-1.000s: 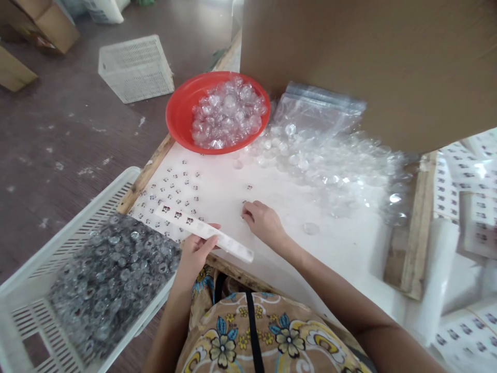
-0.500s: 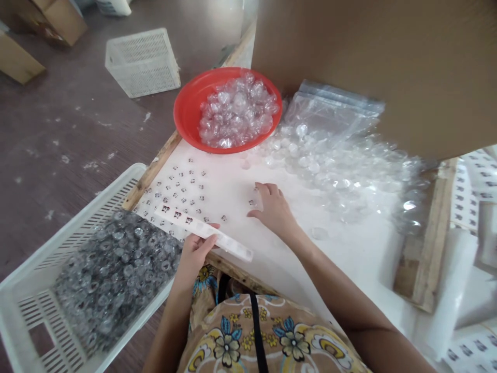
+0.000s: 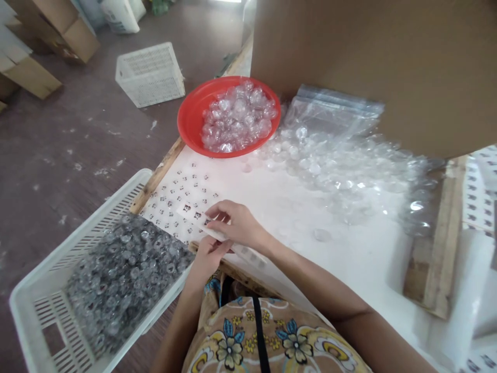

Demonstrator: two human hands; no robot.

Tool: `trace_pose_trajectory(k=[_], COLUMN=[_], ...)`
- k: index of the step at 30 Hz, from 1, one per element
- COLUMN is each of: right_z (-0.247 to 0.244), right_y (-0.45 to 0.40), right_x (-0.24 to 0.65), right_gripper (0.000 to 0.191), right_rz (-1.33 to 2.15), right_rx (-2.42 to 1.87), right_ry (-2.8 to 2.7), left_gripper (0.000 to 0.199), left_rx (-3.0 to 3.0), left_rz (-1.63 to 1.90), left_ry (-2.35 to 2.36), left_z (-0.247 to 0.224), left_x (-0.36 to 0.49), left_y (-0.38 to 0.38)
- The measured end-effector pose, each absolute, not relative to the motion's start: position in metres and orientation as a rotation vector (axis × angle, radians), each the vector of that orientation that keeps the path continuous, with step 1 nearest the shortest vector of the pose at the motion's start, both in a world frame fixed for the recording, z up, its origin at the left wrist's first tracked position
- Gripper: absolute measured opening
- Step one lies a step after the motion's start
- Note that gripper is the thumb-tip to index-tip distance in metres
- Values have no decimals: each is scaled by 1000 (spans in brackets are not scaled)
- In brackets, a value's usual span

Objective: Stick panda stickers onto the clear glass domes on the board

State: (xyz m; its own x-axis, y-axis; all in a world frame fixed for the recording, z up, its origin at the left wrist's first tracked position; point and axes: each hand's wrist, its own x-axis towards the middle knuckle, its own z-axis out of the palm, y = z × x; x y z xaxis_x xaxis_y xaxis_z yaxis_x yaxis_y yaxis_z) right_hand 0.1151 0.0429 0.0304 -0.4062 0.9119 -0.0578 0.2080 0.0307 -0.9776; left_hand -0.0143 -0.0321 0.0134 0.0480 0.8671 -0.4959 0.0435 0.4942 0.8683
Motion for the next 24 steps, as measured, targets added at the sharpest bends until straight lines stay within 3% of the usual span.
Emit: trace_pose_trajectory(k=[5, 12, 19, 24], right_z=[35, 24, 23, 17], right_y=[28, 32, 23, 38], right_x=[103, 111, 107, 154], right_gripper=[6, 8, 8, 8], right_rz=[1149, 1431, 1115, 1132], right_rx=[-1239, -1298, -1198, -1267], right_ry=[-1754, -1544, -1625, -1414], left_gripper=[28, 27, 28, 30], left_rx=[888, 935, 935, 847], left_rz=[786, 691, 696, 749], left_ry=[1445, 1410, 1360, 1384], left_z=[12, 1, -1, 11], left_x=[-12, -16, -13, -16], left_y=[-32, -32, -28, -27])
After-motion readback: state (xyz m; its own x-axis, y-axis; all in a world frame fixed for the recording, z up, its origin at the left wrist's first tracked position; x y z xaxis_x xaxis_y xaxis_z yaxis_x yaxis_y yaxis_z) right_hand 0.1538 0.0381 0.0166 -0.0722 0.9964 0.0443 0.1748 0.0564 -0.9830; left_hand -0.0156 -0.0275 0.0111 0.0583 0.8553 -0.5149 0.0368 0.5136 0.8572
